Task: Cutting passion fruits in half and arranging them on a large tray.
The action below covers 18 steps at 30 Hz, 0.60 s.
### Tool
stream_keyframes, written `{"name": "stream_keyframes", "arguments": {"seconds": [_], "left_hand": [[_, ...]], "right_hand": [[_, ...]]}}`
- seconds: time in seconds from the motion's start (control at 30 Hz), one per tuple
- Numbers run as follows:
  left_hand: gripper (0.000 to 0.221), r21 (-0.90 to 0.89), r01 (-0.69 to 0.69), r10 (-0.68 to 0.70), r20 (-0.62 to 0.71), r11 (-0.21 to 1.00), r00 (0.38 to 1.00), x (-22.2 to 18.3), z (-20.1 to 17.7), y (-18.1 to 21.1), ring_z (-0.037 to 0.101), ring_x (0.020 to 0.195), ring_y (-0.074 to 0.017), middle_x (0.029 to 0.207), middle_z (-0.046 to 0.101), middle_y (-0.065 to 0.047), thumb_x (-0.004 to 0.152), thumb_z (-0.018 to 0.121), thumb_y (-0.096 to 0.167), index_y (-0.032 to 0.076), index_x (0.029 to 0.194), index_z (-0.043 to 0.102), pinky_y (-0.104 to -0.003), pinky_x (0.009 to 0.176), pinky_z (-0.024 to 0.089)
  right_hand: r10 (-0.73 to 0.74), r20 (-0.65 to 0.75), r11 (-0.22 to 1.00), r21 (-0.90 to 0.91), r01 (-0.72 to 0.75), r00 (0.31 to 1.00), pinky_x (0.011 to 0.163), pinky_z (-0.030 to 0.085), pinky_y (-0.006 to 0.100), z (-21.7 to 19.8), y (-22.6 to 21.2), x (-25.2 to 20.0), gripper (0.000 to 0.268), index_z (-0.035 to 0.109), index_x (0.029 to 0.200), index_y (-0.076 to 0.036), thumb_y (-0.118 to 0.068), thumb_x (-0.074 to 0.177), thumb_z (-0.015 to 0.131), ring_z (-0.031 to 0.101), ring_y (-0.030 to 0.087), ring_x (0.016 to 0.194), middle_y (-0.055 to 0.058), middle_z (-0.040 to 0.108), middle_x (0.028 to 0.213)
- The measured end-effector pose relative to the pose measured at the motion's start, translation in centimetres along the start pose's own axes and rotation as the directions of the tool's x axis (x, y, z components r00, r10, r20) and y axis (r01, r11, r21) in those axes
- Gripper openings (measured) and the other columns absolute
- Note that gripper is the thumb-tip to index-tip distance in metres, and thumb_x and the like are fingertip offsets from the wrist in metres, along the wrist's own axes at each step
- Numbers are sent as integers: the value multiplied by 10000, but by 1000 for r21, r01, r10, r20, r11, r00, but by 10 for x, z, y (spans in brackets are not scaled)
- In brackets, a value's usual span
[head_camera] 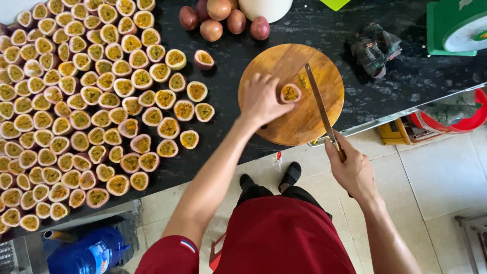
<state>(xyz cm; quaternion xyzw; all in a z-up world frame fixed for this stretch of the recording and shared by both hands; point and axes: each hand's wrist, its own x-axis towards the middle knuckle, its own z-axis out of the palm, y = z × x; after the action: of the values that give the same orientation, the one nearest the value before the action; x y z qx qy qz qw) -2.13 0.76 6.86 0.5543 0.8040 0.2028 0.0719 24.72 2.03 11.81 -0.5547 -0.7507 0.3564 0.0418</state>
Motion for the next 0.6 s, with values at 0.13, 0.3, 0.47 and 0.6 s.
{"name": "stream_keyframes", "arguments": {"seconds": [0.13, 0.3, 0.47, 0.6], "left_hand": [[774, 29, 14, -12, -58, 999, 998, -3, 35, 10, 555, 1149, -335, 1167, 653, -140, 619, 895, 622, 39, 1084, 684, -497, 932, 407], [407, -293, 64, -97, -99, 954, 990, -6, -7, 3, 666, 989, -234, 1130, 735, -64, 776, 838, 348, 129, 1099, 722, -405, 938, 509], [502, -347, -6, -123, -348, 938, 930, -7, -32, -52, 717, 880, -239, 1015, 750, -94, 768, 897, 286, 80, 1177, 692, -359, 836, 567], [668, -462, 78, -254, -333, 884, 908, -20, -47, -74, 745, 894, -239, 1004, 744, -122, 742, 928, 295, 28, 1285, 644, -348, 811, 588]], "right_hand": [[-51, -31, 999, 11, 51, 998, 570, 498, 422, 2, 8, 1, 475, 632, 1408, -235, -462, 994, 582, 635, 256, 534, 128, 594, 582], [-97, -8, 995, 33, 97, 995, 554, 485, 373, 7, 19, 5, 470, 646, 1394, -205, -443, 991, 598, 615, 197, 524, 98, 597, 583], [36, 402, 986, 137, -99, 915, 443, 427, 337, 10, 10, 6, 437, 648, 1372, -231, -429, 995, 551, 528, 117, 466, 21, 552, 568], [-118, 536, 983, 184, 21, 836, 430, 430, 301, 20, 11, 11, 433, 661, 1365, -226, -415, 986, 573, 486, 89, 462, 10, 504, 556]]}}
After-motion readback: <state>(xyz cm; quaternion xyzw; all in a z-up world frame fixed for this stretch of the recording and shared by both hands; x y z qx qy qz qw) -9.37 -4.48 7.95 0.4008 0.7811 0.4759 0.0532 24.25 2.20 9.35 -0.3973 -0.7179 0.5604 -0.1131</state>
